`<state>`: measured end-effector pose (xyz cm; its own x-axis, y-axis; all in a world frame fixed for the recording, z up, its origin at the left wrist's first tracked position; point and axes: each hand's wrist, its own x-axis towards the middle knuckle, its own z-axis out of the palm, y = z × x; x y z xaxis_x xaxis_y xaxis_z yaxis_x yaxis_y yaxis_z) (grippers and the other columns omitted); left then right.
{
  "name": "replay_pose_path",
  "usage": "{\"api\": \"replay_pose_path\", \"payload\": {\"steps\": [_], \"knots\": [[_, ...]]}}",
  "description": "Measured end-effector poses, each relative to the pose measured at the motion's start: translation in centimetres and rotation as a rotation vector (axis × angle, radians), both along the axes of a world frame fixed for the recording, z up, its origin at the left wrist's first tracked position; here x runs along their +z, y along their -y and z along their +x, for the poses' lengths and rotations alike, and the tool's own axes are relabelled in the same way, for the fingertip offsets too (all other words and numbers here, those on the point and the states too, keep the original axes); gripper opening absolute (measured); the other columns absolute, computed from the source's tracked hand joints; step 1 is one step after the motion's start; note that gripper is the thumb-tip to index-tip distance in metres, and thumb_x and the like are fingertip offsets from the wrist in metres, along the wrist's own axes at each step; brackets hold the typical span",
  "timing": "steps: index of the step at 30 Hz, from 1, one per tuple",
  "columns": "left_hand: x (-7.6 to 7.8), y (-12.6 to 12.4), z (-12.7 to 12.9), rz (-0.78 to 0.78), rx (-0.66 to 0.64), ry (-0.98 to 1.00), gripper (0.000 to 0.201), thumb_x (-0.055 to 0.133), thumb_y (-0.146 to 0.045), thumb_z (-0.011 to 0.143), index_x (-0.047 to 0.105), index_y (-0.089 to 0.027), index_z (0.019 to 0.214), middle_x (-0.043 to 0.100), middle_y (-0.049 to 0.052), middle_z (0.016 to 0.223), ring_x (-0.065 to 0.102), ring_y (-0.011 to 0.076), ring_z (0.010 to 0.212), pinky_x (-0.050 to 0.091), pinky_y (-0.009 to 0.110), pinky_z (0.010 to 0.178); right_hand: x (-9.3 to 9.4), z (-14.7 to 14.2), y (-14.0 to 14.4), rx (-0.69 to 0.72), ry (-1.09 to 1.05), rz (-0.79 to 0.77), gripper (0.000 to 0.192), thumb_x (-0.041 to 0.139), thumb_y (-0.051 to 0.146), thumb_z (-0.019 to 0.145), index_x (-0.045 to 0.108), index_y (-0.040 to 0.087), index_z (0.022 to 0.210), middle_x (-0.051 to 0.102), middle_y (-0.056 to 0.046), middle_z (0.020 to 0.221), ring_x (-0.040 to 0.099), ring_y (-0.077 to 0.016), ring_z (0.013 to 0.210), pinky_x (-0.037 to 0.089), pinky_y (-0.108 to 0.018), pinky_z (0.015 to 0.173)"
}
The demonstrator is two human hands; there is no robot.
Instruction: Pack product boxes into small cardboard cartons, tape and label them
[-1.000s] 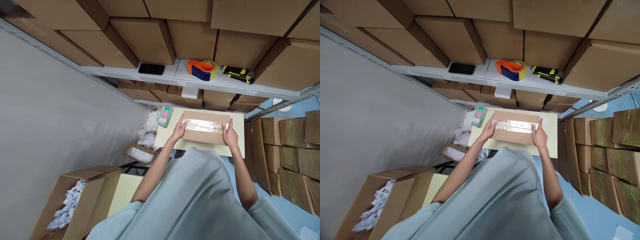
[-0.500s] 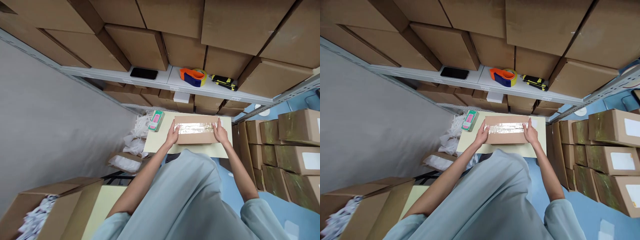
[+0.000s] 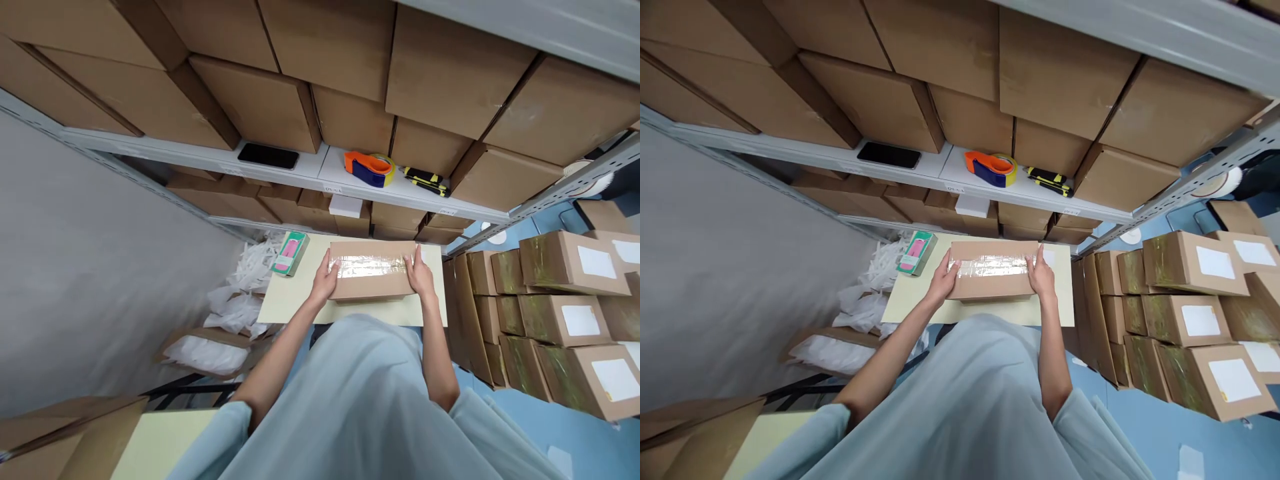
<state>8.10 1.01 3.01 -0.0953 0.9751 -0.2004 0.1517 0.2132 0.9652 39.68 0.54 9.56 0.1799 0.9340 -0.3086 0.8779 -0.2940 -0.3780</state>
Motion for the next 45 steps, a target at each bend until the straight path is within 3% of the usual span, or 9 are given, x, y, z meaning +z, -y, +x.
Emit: {"api": "replay_pose_path", "payload": {"steps": [13,17,20,23,26,29,39,42,45], "knots": [[-1.7,1.1,-0.3,0.04,0.01,-0.129,0.082,0.045,-0.065,0.113,0.038,-0.019,0.18,0.045,0.019,0.183,0.039,0.0331,0.174,0.026,0.054,0.145,-1.0,-1.3,0.8,0.052,0.085,0.016,0.078,0.017,0.049,0.121,0.014,0.005,0.185,0.064,-0.03,0.164,0.078,-0.0403,0.131,0.058,-0.051,0.11],[-1.4,0.7,-0.9,0.166,-0.001,-0.358,0.084,0.047,-0.06,0.112,0.035,-0.011,0.179,0.029,0.027,0.188,0.023,0.0412,0.178,0.021,0.066,0.144,-0.1,-1.0,-0.8,0.162,0.255,0.252,0.072,0.028,0.04,0.118,0.037,-0.003,0.175,0.048,-0.035,0.175,0.058,-0.0434,0.157,0.045,-0.058,0.129],[1.4,-1.3,-1.0,0.361,-0.016,-0.56,0.08,0.051,-0.052,0.112,0.038,-0.007,0.177,0.023,0.029,0.189,0.009,0.0448,0.18,0.016,0.075,0.142,3.2,-2.0,-5.1,0.332,0.316,0.525,0.067,0.029,0.036,0.118,0.043,-0.003,0.171,0.055,-0.033,0.17,0.052,-0.041,0.162,0.034,-0.06,0.138],[6.7,-5.6,0.0,0.533,0.004,-0.637,0.074,0.048,-0.046,0.114,0.036,-0.012,0.179,0.024,0.026,0.189,0.007,0.0421,0.181,0.019,0.077,0.141,8.3,-5.1,-11.4,0.508,0.337,0.663,0.067,0.031,0.036,0.118,0.043,-0.006,0.168,0.059,-0.034,0.164,0.055,-0.0403,0.155,0.035,-0.056,0.136],[12.0,-10.2,1.7,0.649,0.028,-0.653,0.072,0.046,-0.044,0.115,0.035,-0.011,0.179,0.026,0.026,0.189,0.007,0.0407,0.181,0.019,0.073,0.143,12.6,-9.3,-17.5,0.581,0.39,0.601,0.062,0.039,0.028,0.115,0.044,-0.007,0.166,0.056,-0.036,0.165,0.055,-0.0423,0.151,0.038,-0.055,0.132],[14.7,-12.5,3.3,0.678,0.041,-0.638,0.073,0.047,-0.045,0.115,0.036,-0.011,0.178,0.027,0.025,0.189,0.009,0.0397,0.181,0.019,0.068,0.145,14.2,-12.4,-21.5,0.493,0.398,0.379,0.053,0.049,0.021,0.111,0.051,-0.006,0.156,0.059,-0.036,0.16,0.056,-0.0394,0.151,0.041,-0.05,0.13],[11.9,-7.9,5.8,0.498,0.039,-0.309,0.064,0.061,-0.041,0.109,0.056,-0.011,0.165,0.05,0.024,0.179,0.029,0.0442,0.177,0.028,0.066,0.144,13.9,-12.7,-23.6,0.424,0.295,0.25,0.05,0.055,0.005,0.104,0.052,-0.01,0.152,0.071,-0.037,0.144,0.068,-0.0364,0.141,0.045,-0.047,0.124],[11.3,-5.2,5.5,0.496,0.1,-0.245,0.054,0.065,-0.039,0.109,0.065,-0.015,0.157,0.062,0.021,0.169,0.047,0.0407,0.168,0.037,0.061,0.141,12.5,-11.1,-20.8,0.459,0.237,0.284,0.05,0.047,0.019,0.114,0.045,-0.002,0.159,0.069,-0.031,0.15,0.066,-0.0335,0.143,0.047,-0.044,0.123],[10.8,-1.6,5.2,0.516,0.174,-0.099,0.044,0.068,-0.041,0.11,0.07,-0.02,0.148,0.074,0.017,0.15,0.072,0.0314,0.142,0.057,0.051,0.127,9.7,-9.5,-14.6,0.453,-0.12,0.396,0.054,0.044,0.042,0.118,0.045,0.01,0.161,0.069,-0.025,0.151,0.068,-0.0323,0.135,0.053,-0.045,0.117]]}}
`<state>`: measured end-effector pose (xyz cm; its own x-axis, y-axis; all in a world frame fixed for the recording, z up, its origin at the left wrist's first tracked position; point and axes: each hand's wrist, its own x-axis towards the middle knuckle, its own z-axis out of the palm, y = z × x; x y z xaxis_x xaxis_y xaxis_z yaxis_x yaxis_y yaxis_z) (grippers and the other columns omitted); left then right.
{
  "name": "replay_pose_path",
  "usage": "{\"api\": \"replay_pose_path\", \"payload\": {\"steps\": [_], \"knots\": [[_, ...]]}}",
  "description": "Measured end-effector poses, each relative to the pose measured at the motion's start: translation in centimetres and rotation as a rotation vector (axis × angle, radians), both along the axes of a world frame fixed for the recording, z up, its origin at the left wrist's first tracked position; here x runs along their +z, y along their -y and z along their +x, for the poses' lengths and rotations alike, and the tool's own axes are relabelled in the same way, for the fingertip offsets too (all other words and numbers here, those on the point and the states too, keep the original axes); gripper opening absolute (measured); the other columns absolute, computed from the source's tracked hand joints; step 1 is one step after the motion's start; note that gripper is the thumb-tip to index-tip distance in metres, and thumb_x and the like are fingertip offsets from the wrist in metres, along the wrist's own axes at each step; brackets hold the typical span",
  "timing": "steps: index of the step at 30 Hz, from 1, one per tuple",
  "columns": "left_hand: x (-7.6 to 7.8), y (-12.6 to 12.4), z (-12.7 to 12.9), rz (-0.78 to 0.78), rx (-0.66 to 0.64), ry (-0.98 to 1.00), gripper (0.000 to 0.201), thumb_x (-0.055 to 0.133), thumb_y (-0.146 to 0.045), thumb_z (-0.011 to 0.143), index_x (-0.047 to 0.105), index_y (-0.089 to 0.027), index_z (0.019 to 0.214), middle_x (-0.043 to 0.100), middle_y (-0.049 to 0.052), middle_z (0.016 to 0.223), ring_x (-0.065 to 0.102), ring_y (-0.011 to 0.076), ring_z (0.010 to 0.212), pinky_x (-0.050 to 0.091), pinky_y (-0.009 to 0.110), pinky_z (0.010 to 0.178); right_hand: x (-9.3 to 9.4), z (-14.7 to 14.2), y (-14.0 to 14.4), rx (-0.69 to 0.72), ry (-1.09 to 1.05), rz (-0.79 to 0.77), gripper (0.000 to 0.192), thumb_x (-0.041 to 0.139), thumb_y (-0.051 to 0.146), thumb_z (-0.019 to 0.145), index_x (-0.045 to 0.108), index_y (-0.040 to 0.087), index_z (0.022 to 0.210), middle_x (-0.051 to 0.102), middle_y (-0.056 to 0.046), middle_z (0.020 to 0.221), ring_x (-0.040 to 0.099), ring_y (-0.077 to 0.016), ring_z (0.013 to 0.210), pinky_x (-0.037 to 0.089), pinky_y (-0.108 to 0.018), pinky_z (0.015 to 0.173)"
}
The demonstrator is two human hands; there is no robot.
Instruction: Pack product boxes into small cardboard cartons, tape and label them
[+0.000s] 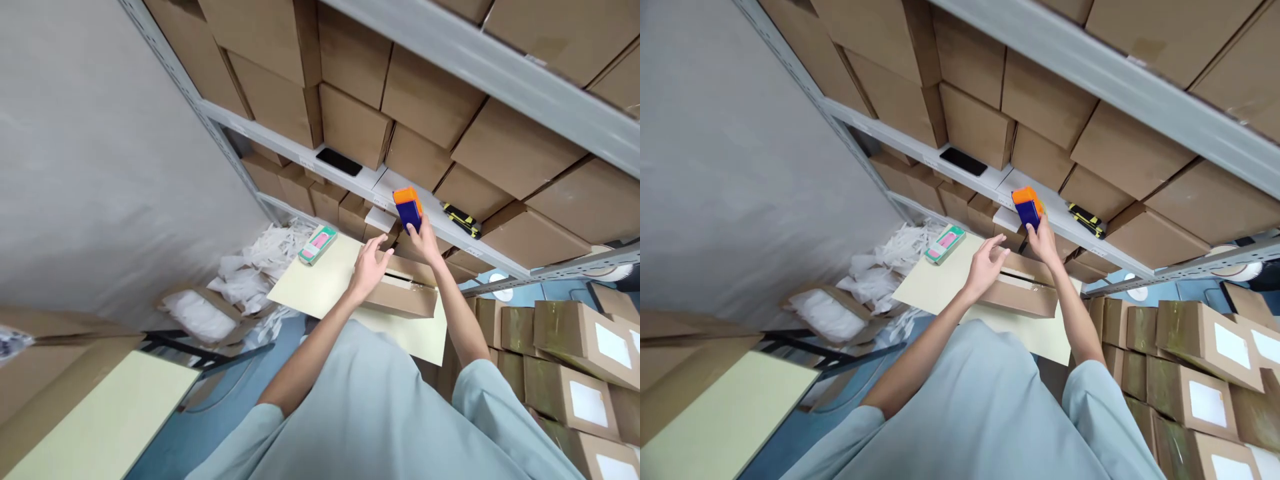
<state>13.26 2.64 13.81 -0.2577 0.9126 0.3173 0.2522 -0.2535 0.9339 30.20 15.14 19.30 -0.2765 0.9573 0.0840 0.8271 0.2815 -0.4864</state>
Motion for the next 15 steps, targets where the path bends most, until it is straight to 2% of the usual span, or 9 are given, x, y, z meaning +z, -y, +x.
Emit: {"api": "replay_pose_path", "payload": {"steps": [3,5,7,9,12,15], "knots": [[-0.3,3.4,0.2,0.021,-0.032,0.145,0.034,0.074,-0.041,0.108,0.075,-0.021,0.135,0.079,0.012,0.129,0.082,0.0227,0.114,0.069,0.039,0.106,-2.4,0.5,7.6,0.037,-0.596,-0.089,0.062,0.057,0.067,0.11,0.058,0.017,0.146,0.075,-0.019,0.139,0.072,-0.0315,0.125,0.057,-0.049,0.115],[-0.4,5.1,0.5,0.027,-0.052,0.163,0.026,0.078,-0.04,0.106,0.078,-0.021,0.124,0.08,0.009,0.119,0.082,0.0194,0.102,0.07,0.034,0.098,-3.1,-0.1,11.9,0.027,-0.797,-0.171,0.064,0.064,0.071,0.106,0.061,0.02,0.145,0.077,-0.016,0.136,0.073,-0.0295,0.124,0.058,-0.048,0.115],[-0.5,6.3,0.5,0.029,-0.053,0.153,0.02,0.079,-0.038,0.106,0.078,-0.021,0.116,0.08,0.007,0.114,0.081,0.0178,0.096,0.07,0.032,0.094,-3.4,-1.1,14.9,0.001,-0.882,-0.206,0.065,0.067,0.071,0.105,0.062,0.021,0.147,0.077,-0.014,0.134,0.073,-0.0279,0.124,0.058,-0.046,0.116],[-0.3,7.1,0.1,0.023,-0.051,0.131,0.017,0.078,-0.037,0.106,0.077,-0.021,0.113,0.08,0.007,0.111,0.08,0.0176,0.095,0.07,0.031,0.093,-3.4,-2.0,16.6,-0.03,-0.896,-0.195,0.067,0.068,0.071,0.105,0.062,0.022,0.148,0.077,-0.014,0.133,0.073,-0.0273,0.122,0.058,-0.045,0.115],[0.3,7.9,-0.8,0.018,-0.083,0.055,0.016,0.075,-0.037,0.108,0.075,-0.022,0.112,0.079,0.007,0.109,0.079,0.0187,0.097,0.069,0.032,0.092,-3.2,-2.7,17.9,-0.055,-0.89,-0.16,0.067,0.068,0.074,0.104,0.063,0.022,0.147,0.077,-0.013,0.13,0.074,-0.0272,0.121,0.059,-0.044,0.114],[1.2,8.6,-1.7,0.056,-0.126,-0.037,0.014,0.072,-0.035,0.109,0.075,-0.022,0.115,0.079,0.008,0.111,0.077,0.0202,0.101,0.067,0.033,0.092,-3.0,-2.7,18.2,-0.037,-0.936,-0.203,0.065,0.071,0.076,0.101,0.068,0.023,0.139,0.081,-0.012,0.125,0.076,-0.0283,0.12,0.061,-0.046,0.113]]}}
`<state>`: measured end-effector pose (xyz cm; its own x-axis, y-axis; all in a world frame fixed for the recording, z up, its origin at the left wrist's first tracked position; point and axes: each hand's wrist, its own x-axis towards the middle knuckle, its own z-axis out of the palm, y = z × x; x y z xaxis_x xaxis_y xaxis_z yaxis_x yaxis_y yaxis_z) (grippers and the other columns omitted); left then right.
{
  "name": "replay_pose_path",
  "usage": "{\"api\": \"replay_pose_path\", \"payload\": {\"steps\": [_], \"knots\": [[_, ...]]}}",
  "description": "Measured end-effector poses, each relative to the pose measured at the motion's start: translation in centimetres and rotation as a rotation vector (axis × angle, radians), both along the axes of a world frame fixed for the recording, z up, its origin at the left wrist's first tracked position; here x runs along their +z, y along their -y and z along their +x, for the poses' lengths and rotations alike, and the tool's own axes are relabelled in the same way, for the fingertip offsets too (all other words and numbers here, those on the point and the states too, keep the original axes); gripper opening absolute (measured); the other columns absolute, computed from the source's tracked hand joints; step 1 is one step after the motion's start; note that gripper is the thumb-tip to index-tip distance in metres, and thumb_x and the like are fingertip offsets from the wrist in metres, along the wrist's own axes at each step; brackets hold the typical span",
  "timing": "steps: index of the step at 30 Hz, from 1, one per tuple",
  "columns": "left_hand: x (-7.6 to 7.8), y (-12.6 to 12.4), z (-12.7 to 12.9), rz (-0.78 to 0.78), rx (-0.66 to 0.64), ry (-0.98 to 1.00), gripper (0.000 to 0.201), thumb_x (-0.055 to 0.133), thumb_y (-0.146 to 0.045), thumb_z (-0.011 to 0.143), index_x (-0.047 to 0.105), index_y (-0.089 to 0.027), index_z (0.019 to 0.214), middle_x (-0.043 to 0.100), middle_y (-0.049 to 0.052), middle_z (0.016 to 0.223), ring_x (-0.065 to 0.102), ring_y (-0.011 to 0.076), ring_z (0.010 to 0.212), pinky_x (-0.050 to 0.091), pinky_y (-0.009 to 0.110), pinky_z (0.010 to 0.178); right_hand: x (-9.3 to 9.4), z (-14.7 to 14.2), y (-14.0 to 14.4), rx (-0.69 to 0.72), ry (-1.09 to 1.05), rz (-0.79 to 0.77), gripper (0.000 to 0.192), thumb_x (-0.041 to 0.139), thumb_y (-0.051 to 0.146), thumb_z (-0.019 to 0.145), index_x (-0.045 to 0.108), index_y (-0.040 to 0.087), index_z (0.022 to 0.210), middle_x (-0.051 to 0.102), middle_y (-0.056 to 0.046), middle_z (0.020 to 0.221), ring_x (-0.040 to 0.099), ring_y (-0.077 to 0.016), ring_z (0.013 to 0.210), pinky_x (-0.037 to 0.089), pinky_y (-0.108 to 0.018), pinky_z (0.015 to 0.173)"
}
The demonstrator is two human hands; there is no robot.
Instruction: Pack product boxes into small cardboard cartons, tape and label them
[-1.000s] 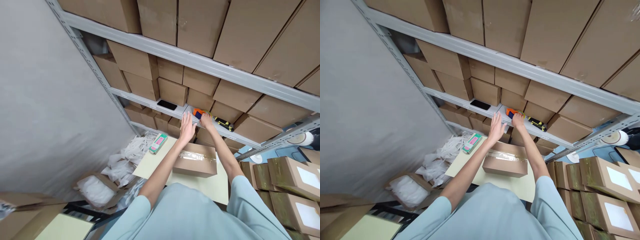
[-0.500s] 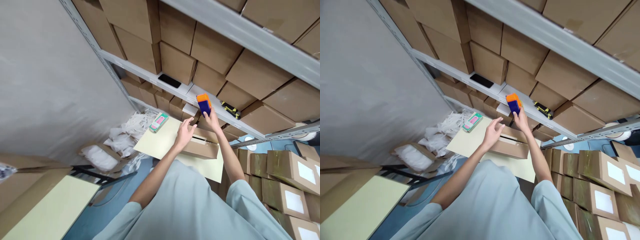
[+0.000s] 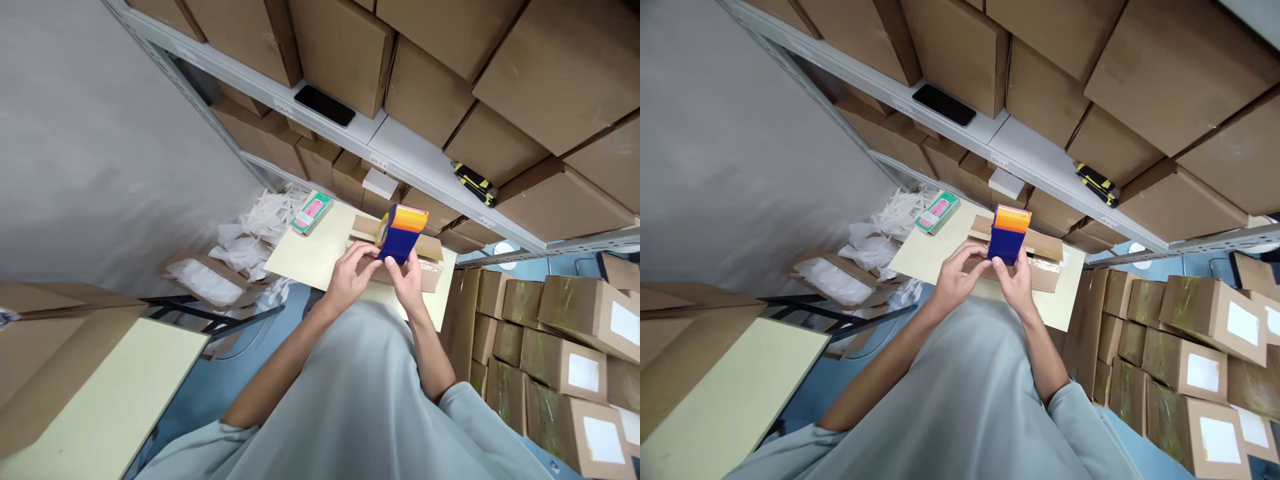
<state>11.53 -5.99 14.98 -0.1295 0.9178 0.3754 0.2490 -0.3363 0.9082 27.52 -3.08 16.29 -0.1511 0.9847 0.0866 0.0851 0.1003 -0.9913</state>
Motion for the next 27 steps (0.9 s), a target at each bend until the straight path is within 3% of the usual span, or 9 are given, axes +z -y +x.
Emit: {"api": "replay_pose_path", "payload": {"steps": [6,9,13,18,25,27], "knots": [[1.6,1.4,-1.2,0.012,0.009,-0.128,0.013,0.07,-0.034,0.11,0.076,-0.024,0.117,0.081,0.009,0.115,0.077,0.0237,0.108,0.066,0.037,0.092,-0.1,0.1,-0.2,0.066,-0.058,-0.088,0.065,0.078,0.084,0.092,0.074,0.024,0.117,0.086,-0.009,0.109,0.082,-0.0296,0.108,0.067,-0.046,0.104],[3.6,1.4,-2.0,0.032,0.018,-0.155,0.023,0.075,-0.04,0.108,0.077,-0.024,0.124,0.082,0.009,0.115,0.076,0.0245,0.109,0.065,0.038,0.091,0.0,0.3,0.3,0.069,-0.044,-0.031,0.059,0.076,0.08,0.097,0.073,0.024,0.115,0.086,-0.01,0.113,0.082,-0.0281,0.108,0.067,-0.044,0.104],[8.2,0.6,-3.3,0.095,0.026,-0.168,0.04,0.075,-0.05,0.107,0.076,-0.023,0.137,0.079,0.012,0.126,0.074,0.0258,0.117,0.064,0.039,0.093,0.5,1.6,1.0,0.114,0.049,0.085,0.052,0.075,0.072,0.102,0.073,0.024,0.122,0.084,-0.01,0.119,0.08,-0.0263,0.108,0.068,-0.041,0.1],[13.2,-0.7,-4.4,0.137,-0.026,-0.329,0.033,0.078,-0.051,0.104,0.082,-0.026,0.125,0.079,0.008,0.116,0.073,0.0268,0.111,0.062,0.049,0.105,1.5,4.4,1.1,0.202,0.282,0.254,0.037,0.071,0.058,0.109,0.071,0.025,0.126,0.08,-0.012,0.12,0.077,-0.0282,0.108,0.067,-0.043,0.098],[15.9,-1.1,-4.5,0.105,-0.229,-0.343,0.027,0.079,-0.055,0.101,0.085,-0.03,0.11,0.079,0.005,0.102,0.073,0.0255,0.099,0.063,0.05,0.1,2.4,6.6,0.7,0.184,0.468,0.601,0.004,0.065,0.03,0.106,0.063,0.028,0.11,0.074,-0.008,0.102,0.071,-0.0294,0.098,0.063,-0.049,0.093],[16.4,-1.2,-4.4,0.11,-0.258,-0.348,0.025,0.077,-0.053,0.102,0.085,-0.03,0.106,0.079,0.004,0.099,0.073,0.0245,0.096,0.063,0.048,0.098,2.5,6.8,0.6,0.156,0.497,0.675,0.005,0.062,0.025,0.105,0.062,0.028,0.108,0.074,-0.007,0.101,0.07,-0.0288,0.095,0.062,-0.051,0.093]]}}
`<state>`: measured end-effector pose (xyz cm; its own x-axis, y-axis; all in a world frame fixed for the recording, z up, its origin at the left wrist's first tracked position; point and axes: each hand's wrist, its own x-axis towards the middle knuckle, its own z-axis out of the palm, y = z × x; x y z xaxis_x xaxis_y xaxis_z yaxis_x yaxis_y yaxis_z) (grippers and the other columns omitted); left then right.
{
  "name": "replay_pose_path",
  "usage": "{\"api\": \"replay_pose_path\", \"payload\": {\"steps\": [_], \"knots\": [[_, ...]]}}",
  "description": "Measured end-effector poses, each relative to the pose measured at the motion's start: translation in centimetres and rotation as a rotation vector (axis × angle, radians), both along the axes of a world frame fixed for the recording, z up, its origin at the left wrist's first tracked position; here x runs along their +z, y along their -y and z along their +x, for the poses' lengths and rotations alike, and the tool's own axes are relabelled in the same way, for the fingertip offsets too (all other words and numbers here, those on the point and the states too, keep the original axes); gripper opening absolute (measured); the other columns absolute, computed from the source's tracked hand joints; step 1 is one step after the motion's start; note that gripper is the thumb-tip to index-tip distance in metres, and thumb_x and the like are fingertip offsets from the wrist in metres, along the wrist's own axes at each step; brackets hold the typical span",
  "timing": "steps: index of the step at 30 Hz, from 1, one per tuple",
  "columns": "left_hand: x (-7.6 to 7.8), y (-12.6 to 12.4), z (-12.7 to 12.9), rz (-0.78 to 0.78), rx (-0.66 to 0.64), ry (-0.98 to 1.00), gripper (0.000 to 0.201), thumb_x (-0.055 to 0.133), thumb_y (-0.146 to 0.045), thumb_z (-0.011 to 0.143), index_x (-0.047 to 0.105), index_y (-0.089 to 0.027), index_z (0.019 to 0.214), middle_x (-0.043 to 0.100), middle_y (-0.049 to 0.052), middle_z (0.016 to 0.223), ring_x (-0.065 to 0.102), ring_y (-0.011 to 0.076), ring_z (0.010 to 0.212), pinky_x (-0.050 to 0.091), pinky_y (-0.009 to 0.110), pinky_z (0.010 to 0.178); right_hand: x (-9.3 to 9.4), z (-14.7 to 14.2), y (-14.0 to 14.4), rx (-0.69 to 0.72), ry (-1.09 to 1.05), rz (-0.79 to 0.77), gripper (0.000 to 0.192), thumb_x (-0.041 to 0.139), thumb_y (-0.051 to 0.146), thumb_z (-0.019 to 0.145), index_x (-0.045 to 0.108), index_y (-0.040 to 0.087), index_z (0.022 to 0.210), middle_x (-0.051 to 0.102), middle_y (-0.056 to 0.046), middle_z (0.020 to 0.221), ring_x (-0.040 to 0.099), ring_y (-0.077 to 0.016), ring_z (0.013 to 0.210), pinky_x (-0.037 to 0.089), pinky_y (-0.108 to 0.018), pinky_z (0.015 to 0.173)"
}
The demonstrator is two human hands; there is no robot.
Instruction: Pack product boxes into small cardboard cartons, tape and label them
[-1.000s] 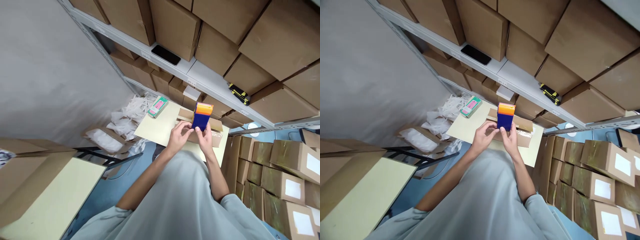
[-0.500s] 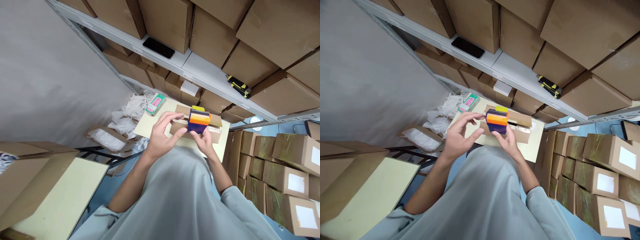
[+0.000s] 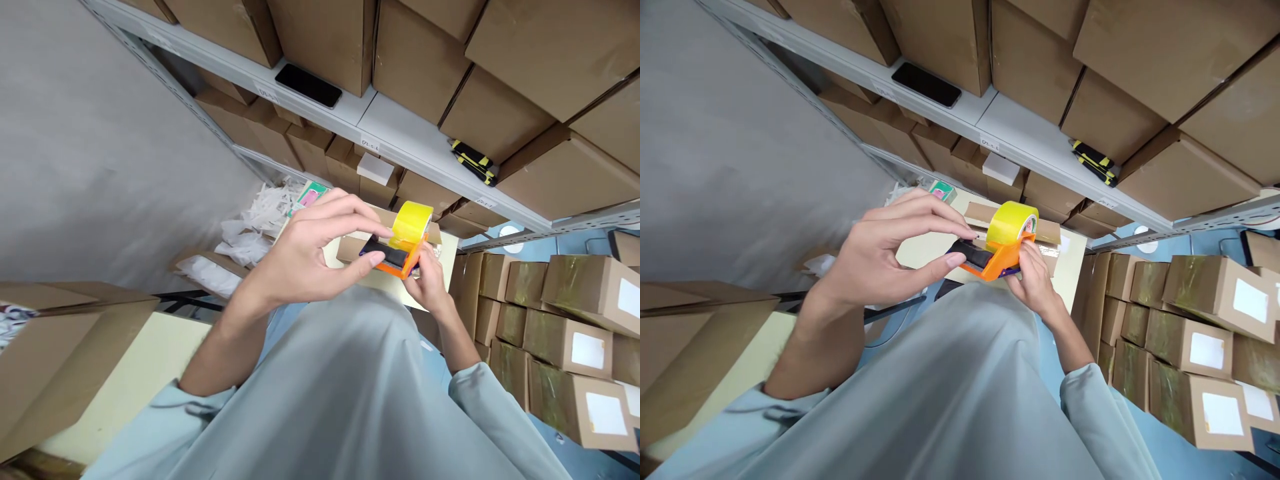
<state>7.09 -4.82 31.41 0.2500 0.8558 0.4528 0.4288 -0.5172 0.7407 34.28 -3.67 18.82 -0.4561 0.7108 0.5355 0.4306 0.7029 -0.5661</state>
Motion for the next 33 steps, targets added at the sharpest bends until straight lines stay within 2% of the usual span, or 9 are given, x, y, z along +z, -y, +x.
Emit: {"api": "replay_pose_path", "payload": {"steps": [6,12,15,18,20,23,28,30,33], "knots": [[0.9,-0.3,-0.5,-0.008,-0.057,-0.034,0.026,0.075,-0.053,0.104,0.084,-0.029,0.099,0.078,0.003,0.094,0.074,0.0242,0.093,0.063,0.049,0.097,1.1,0.2,0.0,0.053,-0.029,0.138,0.024,0.061,0.012,0.1,0.064,0.028,0.118,0.073,-0.006,0.103,0.069,-0.0277,0.096,0.061,-0.049,0.095],[0.9,-0.2,-1.0,-0.067,-0.106,-0.04,0.028,0.074,-0.056,0.107,0.082,-0.031,0.098,0.078,0.004,0.094,0.076,0.0248,0.095,0.064,0.048,0.096,1.7,0.6,0.0,0.038,0.035,0.201,0.025,0.058,0.012,0.103,0.063,0.027,0.122,0.073,-0.007,0.105,0.07,-0.0273,0.098,0.061,-0.05,0.092],[0.7,0.4,-0.8,0.031,-0.116,-0.117,0.021,0.07,-0.045,0.111,0.081,-0.03,0.101,0.08,0.003,0.098,0.076,0.023,0.094,0.066,0.043,0.092,1.5,1.0,0.1,0.025,0.053,0.208,0.024,0.059,0.014,0.102,0.063,0.027,0.122,0.073,-0.007,0.105,0.071,-0.0281,0.098,0.061,-0.051,0.091],[0.8,1.5,-0.3,0.196,-0.085,-0.195,0.014,0.067,-0.029,0.112,0.078,-0.03,0.104,0.081,0.001,0.1,0.076,0.0201,0.094,0.066,0.037,0.09,1.4,1.2,0.3,0.01,0.054,0.175,0.023,0.062,0.015,0.1,0.064,0.027,0.119,0.073,-0.007,0.104,0.07,-0.0284,0.095,0.061,-0.052,0.09],[1.0,2.3,0.0,0.324,-0.059,-0.222,0.015,0.066,-0.019,0.111,0.077,-0.029,0.107,0.082,-0.001,0.101,0.076,0.0176,0.096,0.066,0.033,0.092,1.5,1.2,0.6,0.001,0.069,0.168,0.021,0.064,0.017,0.1,0.063,0.027,0.118,0.073,-0.006,0.102,0.069,-0.028,0.091,0.061,-0.051,0.089],[1.3,2.9,0.3,0.482,-0.056,-0.246,0.013,0.069,-0.011,0.108,0.075,-0.022,0.111,0.082,0.001,0.105,0.075,0.0159,0.101,0.064,0.03,0.098,1.8,1.1,1.1,-0.009,0.099,0.245,0.018,0.065,0.018,0.102,0.061,0.027,0.116,0.071,-0.005,0.097,0.067,-0.026,0.085,0.058,-0.048,0.083],[1.0,2.7,-0.2,0.516,-0.047,-0.174,0.009,0.08,-0.013,0.103,0.074,-0.015,0.11,0.082,0.003,0.104,0.073,0.013,0.098,0.062,0.029,0.095,2.3,1.2,1.6,-0.07,0.207,0.323,0.001,0.061,0.027,0.11,0.061,0.027,0.109,0.069,-0.004,0.091,0.064,-0.0241,0.083,0.054,-0.046,0.081],[0.7,2.9,-0.5,0.508,-0.034,-0.149,0.008,0.075,-0.01,0.106,0.075,-0.015,0.112,0.082,0.003,0.108,0.075,0.0124,0.102,0.063,0.028,0.095,2.6,1.3,1.8,-0.086,0.217,0.341,0.005,0.06,0.029,0.111,0.062,0.027,0.108,0.07,-0.004,0.089,0.064,-0.0235,0.081,0.054,-0.045,0.08],[0.6,4.1,-0.5,0.453,0.018,-0.134,0.019,0.064,-0.007,0.109,0.078,-0.02,0.113,0.085,0.001,0.114,0.078,0.0139,0.106,0.067,0.028,0.097,3.2,1.2,2.2,-0.107,0.211,0.368,0.004,0.059,0.026,0.112,0.062,0.027,0.111,0.071,-0.003,0.089,0.066,-0.0229,0.08,0.054,-0.044,0.081]]}}
